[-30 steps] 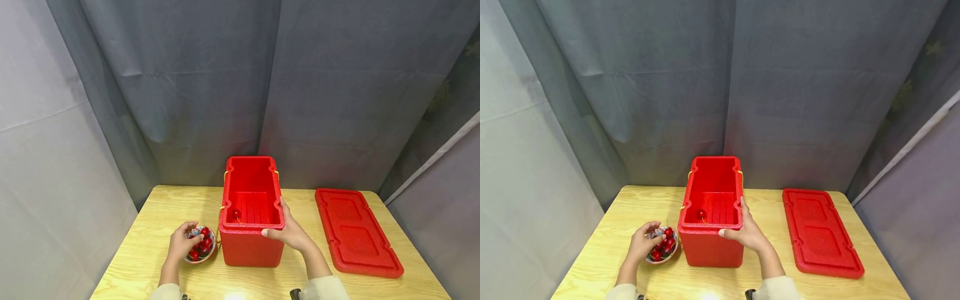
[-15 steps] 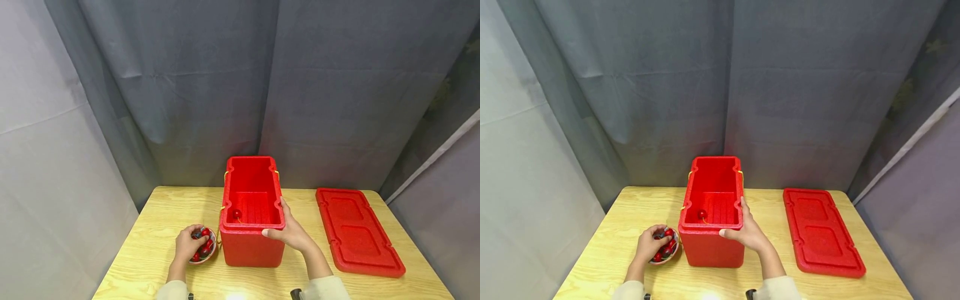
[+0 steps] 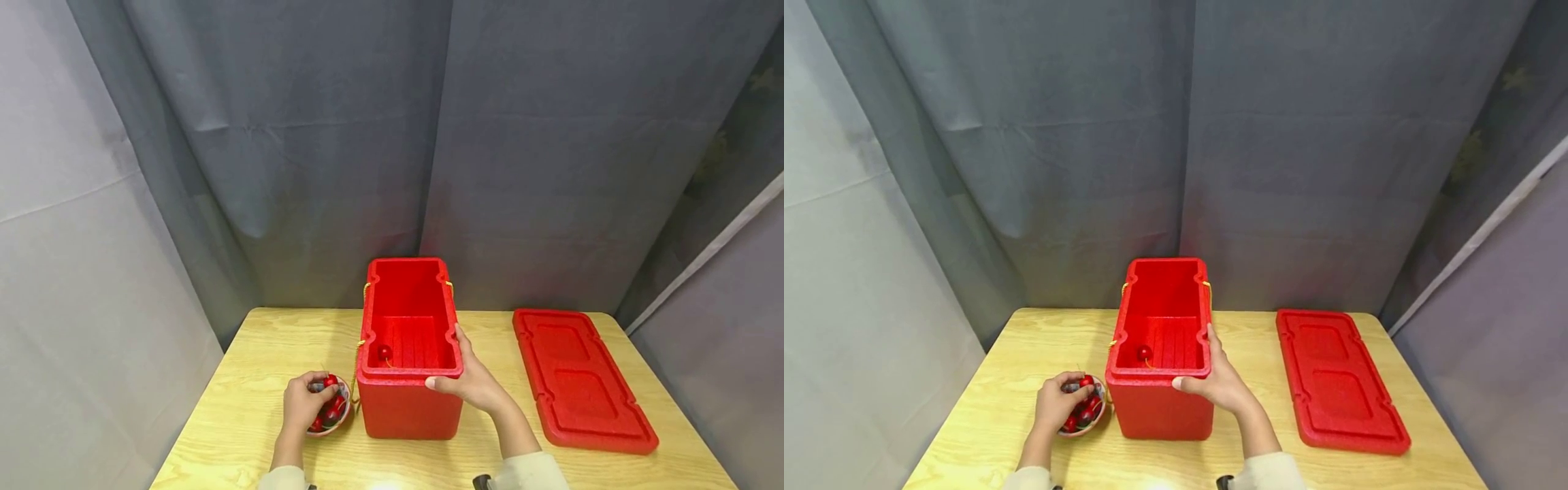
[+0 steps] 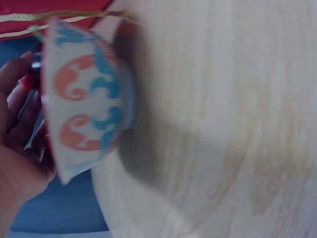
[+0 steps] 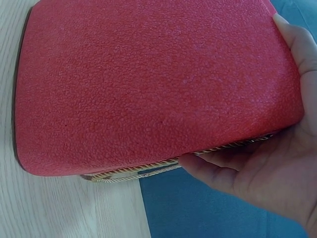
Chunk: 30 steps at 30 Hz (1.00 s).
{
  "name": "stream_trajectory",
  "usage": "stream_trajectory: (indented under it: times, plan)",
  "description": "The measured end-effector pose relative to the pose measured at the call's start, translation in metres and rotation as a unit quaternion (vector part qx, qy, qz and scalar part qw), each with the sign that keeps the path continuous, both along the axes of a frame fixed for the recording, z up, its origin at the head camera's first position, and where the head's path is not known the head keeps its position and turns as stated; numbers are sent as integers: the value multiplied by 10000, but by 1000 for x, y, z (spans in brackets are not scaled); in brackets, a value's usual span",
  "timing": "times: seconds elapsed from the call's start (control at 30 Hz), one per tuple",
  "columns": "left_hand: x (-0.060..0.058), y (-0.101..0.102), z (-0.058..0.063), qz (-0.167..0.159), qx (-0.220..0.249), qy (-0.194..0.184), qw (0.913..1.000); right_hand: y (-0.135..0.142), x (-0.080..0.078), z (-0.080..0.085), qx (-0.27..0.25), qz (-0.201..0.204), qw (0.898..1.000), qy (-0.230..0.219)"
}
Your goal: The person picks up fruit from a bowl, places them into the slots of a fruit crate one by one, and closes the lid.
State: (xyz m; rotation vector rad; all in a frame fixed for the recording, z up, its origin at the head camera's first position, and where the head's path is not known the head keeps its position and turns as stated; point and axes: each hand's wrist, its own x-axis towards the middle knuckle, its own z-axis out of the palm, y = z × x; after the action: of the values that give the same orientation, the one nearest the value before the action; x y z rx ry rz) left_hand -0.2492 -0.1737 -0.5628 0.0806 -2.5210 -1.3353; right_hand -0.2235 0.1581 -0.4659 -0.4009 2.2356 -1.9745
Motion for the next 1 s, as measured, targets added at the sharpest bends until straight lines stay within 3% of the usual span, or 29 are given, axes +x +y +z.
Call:
stream_trajectory:
  times: [0.13, 0.37, 0.63, 0.8, 1.0]
  plan:
    - [4, 0, 10, 169, 249, 58, 9995, 1, 3, 2, -4, -64, 10000, -2]
    - [19, 6, 33, 297, 693, -356, 9965, 2, 5, 0, -83, -82, 9999, -83]
    - [37, 13, 75, 37, 1030, -225, 9944, -3, 6, -1, -5, -138, 9997, -192]
    - [34, 15, 103, -214, 1009, -168, 9945, -5, 4, 0, 12, -145, 9997, -186]
    - [25, 25, 118, -501, 1183, -26, 9917, -1, 4, 2, 40, -194, 9996, -197]
